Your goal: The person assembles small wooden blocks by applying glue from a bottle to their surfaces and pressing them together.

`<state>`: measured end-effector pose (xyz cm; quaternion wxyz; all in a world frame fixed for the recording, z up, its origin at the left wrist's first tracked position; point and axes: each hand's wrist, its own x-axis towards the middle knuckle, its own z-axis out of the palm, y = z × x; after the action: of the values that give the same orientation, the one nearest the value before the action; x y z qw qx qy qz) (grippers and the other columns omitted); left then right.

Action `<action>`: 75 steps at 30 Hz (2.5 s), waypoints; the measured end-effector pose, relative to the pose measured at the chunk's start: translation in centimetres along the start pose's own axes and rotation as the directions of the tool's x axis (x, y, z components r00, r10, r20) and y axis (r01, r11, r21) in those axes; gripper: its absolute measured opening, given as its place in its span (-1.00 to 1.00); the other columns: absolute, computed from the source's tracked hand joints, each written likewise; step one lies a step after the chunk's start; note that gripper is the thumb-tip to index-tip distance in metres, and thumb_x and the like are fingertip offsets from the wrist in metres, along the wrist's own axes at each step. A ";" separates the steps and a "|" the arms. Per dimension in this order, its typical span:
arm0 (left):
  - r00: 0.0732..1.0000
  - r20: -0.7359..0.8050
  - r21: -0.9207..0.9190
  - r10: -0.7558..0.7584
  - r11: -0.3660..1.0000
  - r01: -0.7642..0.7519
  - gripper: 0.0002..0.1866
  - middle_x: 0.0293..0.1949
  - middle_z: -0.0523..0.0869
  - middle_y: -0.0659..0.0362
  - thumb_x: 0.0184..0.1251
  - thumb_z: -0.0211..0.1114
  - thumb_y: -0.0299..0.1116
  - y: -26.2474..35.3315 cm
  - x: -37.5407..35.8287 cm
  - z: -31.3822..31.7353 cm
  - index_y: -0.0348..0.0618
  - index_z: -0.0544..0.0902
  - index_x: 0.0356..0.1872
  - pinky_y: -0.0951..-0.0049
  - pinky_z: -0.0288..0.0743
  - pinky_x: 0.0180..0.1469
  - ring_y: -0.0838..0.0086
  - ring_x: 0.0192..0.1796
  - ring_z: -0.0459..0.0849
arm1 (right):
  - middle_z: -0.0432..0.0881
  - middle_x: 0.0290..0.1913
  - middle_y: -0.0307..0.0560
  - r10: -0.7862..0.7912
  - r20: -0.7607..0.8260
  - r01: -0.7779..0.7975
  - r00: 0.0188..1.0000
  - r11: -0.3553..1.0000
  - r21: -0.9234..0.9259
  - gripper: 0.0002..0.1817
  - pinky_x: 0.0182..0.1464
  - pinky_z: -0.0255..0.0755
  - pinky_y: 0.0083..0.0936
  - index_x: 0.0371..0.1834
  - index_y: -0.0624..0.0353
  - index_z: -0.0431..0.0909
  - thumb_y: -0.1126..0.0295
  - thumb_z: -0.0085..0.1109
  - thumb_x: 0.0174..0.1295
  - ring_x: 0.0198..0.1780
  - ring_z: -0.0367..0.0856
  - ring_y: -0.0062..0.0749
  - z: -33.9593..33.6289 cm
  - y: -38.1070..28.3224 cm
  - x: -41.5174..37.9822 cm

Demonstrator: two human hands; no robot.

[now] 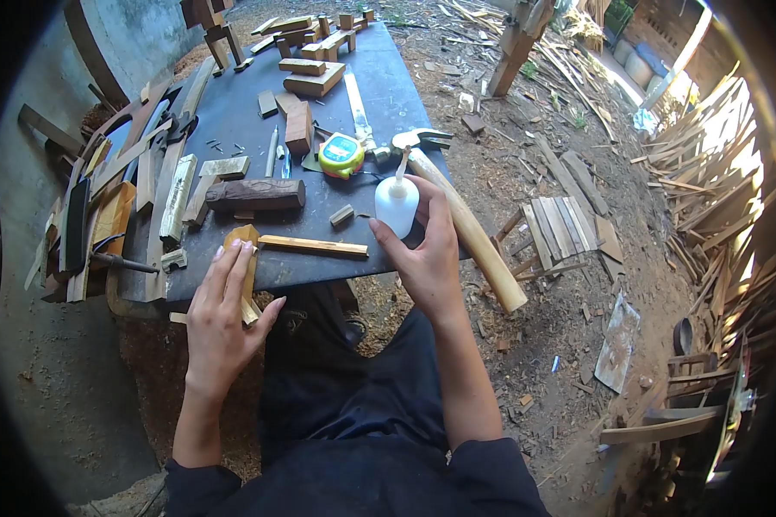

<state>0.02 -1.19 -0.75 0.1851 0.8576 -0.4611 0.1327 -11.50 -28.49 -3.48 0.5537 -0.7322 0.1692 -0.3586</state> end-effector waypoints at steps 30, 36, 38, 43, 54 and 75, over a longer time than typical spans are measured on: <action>1.000 -0.016 -0.007 -0.003 1.000 0.003 -0.15 0.53 0.56 -0.11 0.36 0.61 -0.12 0.1 0.0 0.2 -0.18 0.47 0.61 -0.06 0.50 0.54 -0.16 0.55 0.55 | 0.68 0.26 0.02 -0.039 -0.040 0.038 0.998 0.999 -0.025 -0.31 0.39 0.56 -0.27 0.46 0.23 0.44 0.41 0.60 0.34 0.31 0.71 -0.28 0.1 0.3 0.0; 1.000 -0.021 -0.010 -0.006 1.000 0.006 -0.15 0.53 0.56 -0.11 0.36 0.61 -0.14 0.1 0.0 0.3 -0.18 0.47 0.61 -0.06 0.50 0.55 -0.16 0.56 0.54 | 0.68 0.26 0.02 -0.036 -0.042 0.035 0.998 0.999 -0.019 -0.31 0.39 0.56 -0.27 0.46 0.22 0.45 0.39 0.61 0.33 0.30 0.71 -0.28 0.2 0.5 0.0; 1.000 -0.020 -0.012 -0.007 1.000 0.007 -0.15 0.53 0.56 -0.11 0.36 0.61 -0.14 0.1 0.0 0.3 -0.17 0.47 0.61 -0.06 0.50 0.55 -0.16 0.56 0.54 | 0.69 0.26 0.02 -0.048 -0.041 0.047 0.998 0.998 -0.036 -0.31 0.39 0.56 -0.27 0.46 0.22 0.45 0.39 0.61 0.33 0.30 0.71 -0.28 0.1 0.6 0.0; 1.000 -0.021 -0.011 -0.007 1.000 0.007 -0.16 0.53 0.56 -0.10 0.37 0.61 -0.14 0.1 0.0 0.3 -0.17 0.47 0.61 -0.06 0.50 0.55 -0.16 0.55 0.55 | 0.69 0.25 0.02 -0.050 -0.046 0.048 0.998 0.998 -0.039 -0.31 0.39 0.55 -0.26 0.45 0.22 0.46 0.38 0.61 0.32 0.29 0.71 -0.27 0.2 0.6 0.0; 1.000 -0.023 -0.006 -0.005 1.000 0.005 -0.17 0.53 0.56 -0.11 0.37 0.61 -0.14 0.1 0.0 0.3 -0.18 0.48 0.60 -0.06 0.50 0.54 -0.16 0.55 0.55 | 0.70 0.26 0.03 -0.044 -0.045 0.042 0.998 0.998 -0.046 -0.32 0.40 0.55 -0.25 0.45 0.22 0.47 0.37 0.61 0.33 0.30 0.71 -0.25 0.1 0.5 0.0; 1.000 -0.002 0.019 0.004 1.000 -0.004 -0.15 0.54 0.54 -0.09 0.40 0.58 -0.10 0.1 0.0 0.2 -0.22 0.45 0.61 -0.04 0.52 0.52 -0.14 0.56 0.55 | 0.69 0.25 0.02 -0.039 -0.033 0.039 0.999 0.999 -0.020 -0.30 0.38 0.56 -0.28 0.46 0.23 0.45 0.38 0.61 0.33 0.29 0.71 -0.29 0.1 0.4 0.0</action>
<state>-0.05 -1.27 -0.91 0.1772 0.8583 -0.4612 0.1386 -11.35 -28.52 -3.86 0.5365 -0.7346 0.1677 -0.3800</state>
